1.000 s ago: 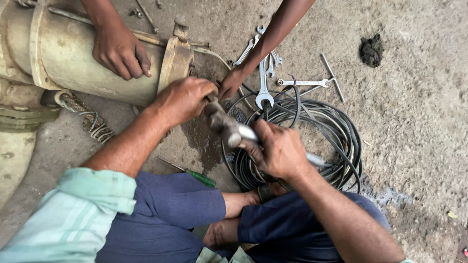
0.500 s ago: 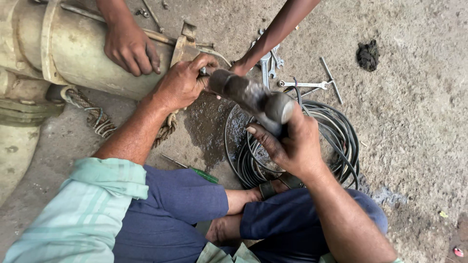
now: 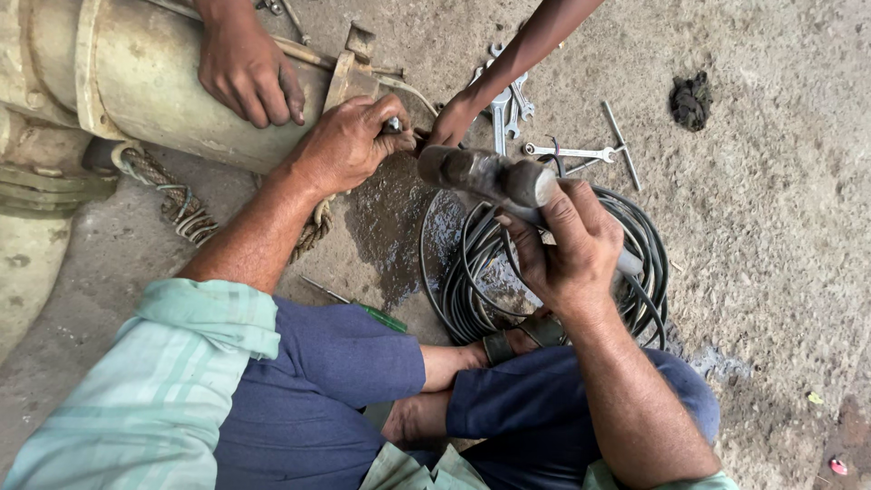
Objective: The person uses a wrench and hammer to loosen and remove bolts and a circular metal component from the flange of a submersible water pump. The person then removes a bearing assembly and places it on the ground.
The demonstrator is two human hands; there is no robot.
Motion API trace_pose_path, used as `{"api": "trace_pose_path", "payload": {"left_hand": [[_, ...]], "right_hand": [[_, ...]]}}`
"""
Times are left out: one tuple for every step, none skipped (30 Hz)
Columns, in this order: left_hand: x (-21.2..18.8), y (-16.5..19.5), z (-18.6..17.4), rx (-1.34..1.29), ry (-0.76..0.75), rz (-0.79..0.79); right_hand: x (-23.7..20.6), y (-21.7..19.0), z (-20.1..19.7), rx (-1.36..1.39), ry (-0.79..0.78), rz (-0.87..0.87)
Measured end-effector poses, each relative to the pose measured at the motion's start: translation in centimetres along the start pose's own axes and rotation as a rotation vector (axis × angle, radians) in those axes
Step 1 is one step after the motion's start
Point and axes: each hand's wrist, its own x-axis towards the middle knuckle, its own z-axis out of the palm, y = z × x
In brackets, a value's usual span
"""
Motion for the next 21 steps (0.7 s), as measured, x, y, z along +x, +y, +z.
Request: {"api": "trace_pose_path", "payload": {"left_hand": [[0.0,0.1,0.0,0.013,0.003,0.008],[0.0,0.1,0.1,0.025,0.005,0.015],[0.1,0.1,0.2,0.037,0.006,0.018],[0.1,0.1,0.3,0.036,0.0,0.025],[0.1,0.0,0.5,0.035,-0.004,0.032],[0.1,-0.2,0.7,0.035,-0.008,0.039],[0.0,-0.3,0.8,0.065,-0.04,0.014],[0.0,-0.5,1.1,0.094,-0.07,-0.007],[-0.1,-0.7,1.3,0.123,-0.099,-0.028],[-0.2,-1.0,1.5,0.101,-0.075,0.016],[-0.4,-1.3,1.7,0.078,-0.051,0.057],[-0.5,-1.6,1.8,0.058,-0.026,0.104],[-0.6,-1.8,1.9,0.099,-0.098,0.051],[-0.7,-2.1,2.1,0.139,-0.167,-0.003],[-0.7,-2.3,2.1,0.184,-0.237,-0.059],[-0.6,-2.5,2.2,0.168,-0.211,-0.056],[-0.5,-2.5,2.3,0.147,-0.188,-0.056],[-0.4,-2.6,2.3,0.126,-0.164,-0.06],[-0.2,-2.6,2.3,0.093,-0.129,-0.064],[-0.2,-2.5,2.3,0.058,-0.1,-0.076],[-0.1,-2.4,2.2,0.022,-0.073,-0.083]], "right_hand": [[0.0,0.1,-0.1,0.001,0.013,0.006],[0.0,0.1,-0.2,0.003,0.025,0.012],[0.0,0.1,-0.3,0.007,0.035,0.02],[0.0,0.1,-0.4,0.006,0.04,0.018],[0.2,0.0,-0.4,0.006,0.046,0.014],[0.3,-0.1,-0.3,0.007,0.052,0.01],[0.6,-0.2,-0.1,0.0,0.068,-0.024],[0.9,-0.2,0.1,-0.009,0.086,-0.058],[1.3,-0.2,0.4,-0.02,0.104,-0.094],[1.7,-0.1,0.7,-0.061,0.072,-0.117],[2.1,0.0,1.1,-0.1,0.038,-0.139],[2.5,0.2,1.5,-0.143,0.01,-0.162],[2.8,0.4,1.9,-0.199,-0.075,-0.112],[3.0,0.6,2.2,-0.255,-0.161,-0.063],[3.1,0.7,2.5,-0.306,-0.246,-0.016],[3.1,0.8,2.6,-0.301,-0.215,-0.024],[3.1,0.8,2.6,-0.295,-0.19,-0.031],[3.0,0.8,2.4,-0.286,-0.166,-0.04],[3.0,0.7,2.2,-0.214,-0.127,-0.019],[2.9,0.6,1.9,-0.135,-0.093,0.007],[2.9,0.4,1.5,-0.06,-0.057,0.037]]}}
